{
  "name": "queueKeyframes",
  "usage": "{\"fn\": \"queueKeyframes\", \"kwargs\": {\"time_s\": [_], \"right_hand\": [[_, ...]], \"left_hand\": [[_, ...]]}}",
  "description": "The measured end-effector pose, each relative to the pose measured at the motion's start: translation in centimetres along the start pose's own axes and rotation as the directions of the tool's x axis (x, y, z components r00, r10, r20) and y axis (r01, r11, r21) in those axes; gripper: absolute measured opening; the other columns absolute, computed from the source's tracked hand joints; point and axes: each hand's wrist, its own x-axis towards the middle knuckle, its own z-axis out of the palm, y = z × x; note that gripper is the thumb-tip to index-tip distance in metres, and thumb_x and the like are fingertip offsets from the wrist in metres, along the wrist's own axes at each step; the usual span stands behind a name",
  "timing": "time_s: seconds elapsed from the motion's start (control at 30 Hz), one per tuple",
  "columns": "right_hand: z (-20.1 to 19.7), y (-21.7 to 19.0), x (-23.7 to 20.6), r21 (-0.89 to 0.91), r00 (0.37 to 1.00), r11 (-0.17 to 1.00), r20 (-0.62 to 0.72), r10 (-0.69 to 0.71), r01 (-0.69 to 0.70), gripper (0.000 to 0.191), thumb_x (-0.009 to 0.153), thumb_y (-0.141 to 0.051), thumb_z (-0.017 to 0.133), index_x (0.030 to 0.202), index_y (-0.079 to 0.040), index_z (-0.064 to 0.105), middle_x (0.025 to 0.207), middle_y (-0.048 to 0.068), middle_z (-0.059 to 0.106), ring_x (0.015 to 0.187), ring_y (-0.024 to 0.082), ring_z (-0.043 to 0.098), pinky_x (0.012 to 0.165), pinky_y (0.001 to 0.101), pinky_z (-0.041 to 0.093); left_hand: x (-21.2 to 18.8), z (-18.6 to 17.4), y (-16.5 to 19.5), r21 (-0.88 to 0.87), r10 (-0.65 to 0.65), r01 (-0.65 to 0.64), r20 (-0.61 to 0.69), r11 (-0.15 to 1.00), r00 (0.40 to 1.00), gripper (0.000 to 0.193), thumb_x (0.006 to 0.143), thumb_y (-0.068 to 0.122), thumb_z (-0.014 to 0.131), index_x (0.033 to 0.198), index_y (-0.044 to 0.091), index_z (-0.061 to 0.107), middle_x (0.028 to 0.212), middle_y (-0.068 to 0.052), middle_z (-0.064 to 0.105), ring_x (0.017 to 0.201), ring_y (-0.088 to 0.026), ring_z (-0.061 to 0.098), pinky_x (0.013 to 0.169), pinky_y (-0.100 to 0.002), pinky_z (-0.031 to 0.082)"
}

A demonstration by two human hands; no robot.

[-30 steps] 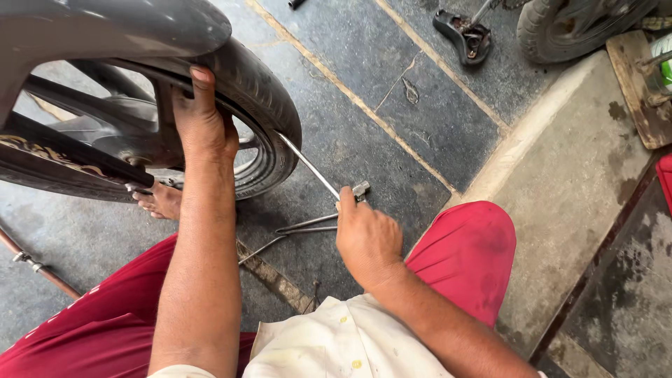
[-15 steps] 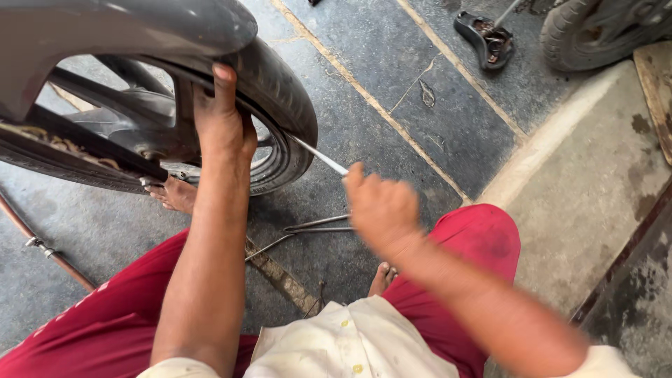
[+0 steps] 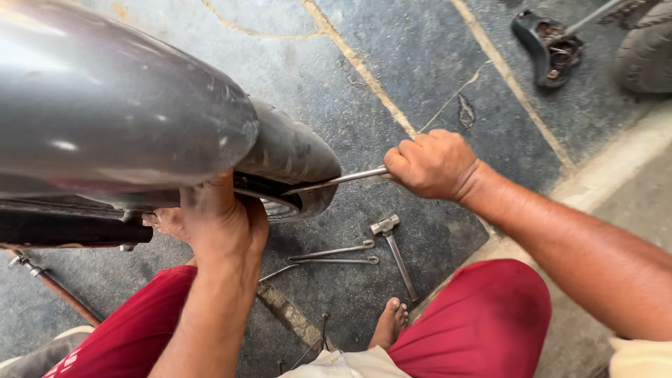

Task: The person sits on the ground at a motorcycle front wheel and works the tire bead with hand tools. They use a pry bar to lever the tire against the rim, strike the wheel area with a hammer, and use a screwdriver-like tool and wrenches around the rim, gripping and turning the wheel as they work.

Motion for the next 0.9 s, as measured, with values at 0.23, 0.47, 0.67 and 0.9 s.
{"fn": "queueKeyframes", "kwargs": {"time_s": [0.23,0.47,0.67,0.9], "right_hand": [[0.8,1.1,0.5,0.087,0.999,0.996,-0.015,-0.034,0.035,0.025,0.091,-0.038,0.067,0.080,-0.019,0.057,0.063,0.000,0.052,0.052,0.020,0.057,0.045,0.0372,0.044],[-0.8,-22.4,-6.0,0.566,0.597,0.323,0.403,0.694,-0.758,0.025,0.104,-0.031,0.053,0.100,-0.007,0.061,0.066,0.019,0.066,0.060,0.044,0.064,0.052,0.0555,0.048],[-0.1,-28.1,-10.5,0.342,0.434,0.268,0.679,0.592,-0.901,0.026,0.101,-0.035,0.056,0.098,-0.010,0.064,0.073,0.023,0.069,0.073,0.046,0.068,0.064,0.0583,0.051],[-8.2,-22.7,-6.7,0.457,0.612,0.444,0.338,0.715,-0.771,0.028,0.098,-0.026,0.058,0.121,-0.011,0.061,0.077,0.021,0.071,0.069,0.045,0.068,0.059,0.0572,0.052]], "left_hand": [[1.3,-1.2,-1.1,-0.028,-0.007,0.007,-0.005,1.000,1.000,0.071,0.079,0.024,0.092,0.138,0.011,0.053,0.129,-0.002,0.065,0.124,-0.020,0.060,0.113,-0.041,0.047],[-0.1,-5.2,-3.9,0.759,-0.138,0.031,0.078,0.651,0.987,0.059,0.088,0.022,0.083,0.134,-0.001,0.054,0.115,-0.011,0.067,0.106,-0.023,0.062,0.102,-0.037,0.051],[-1.6,-4.5,-6.2,0.492,-0.117,-0.077,0.352,0.867,0.929,0.075,0.080,0.015,0.089,0.140,0.000,0.047,0.132,-0.010,0.063,0.123,-0.021,0.059,0.108,-0.033,0.048],[2.2,-1.7,2.0,0.451,-0.072,0.042,0.051,0.892,0.996,0.084,0.093,0.032,0.081,0.156,0.006,0.031,0.140,-0.012,0.061,0.129,-0.029,0.061,0.105,-0.040,0.054]]}}
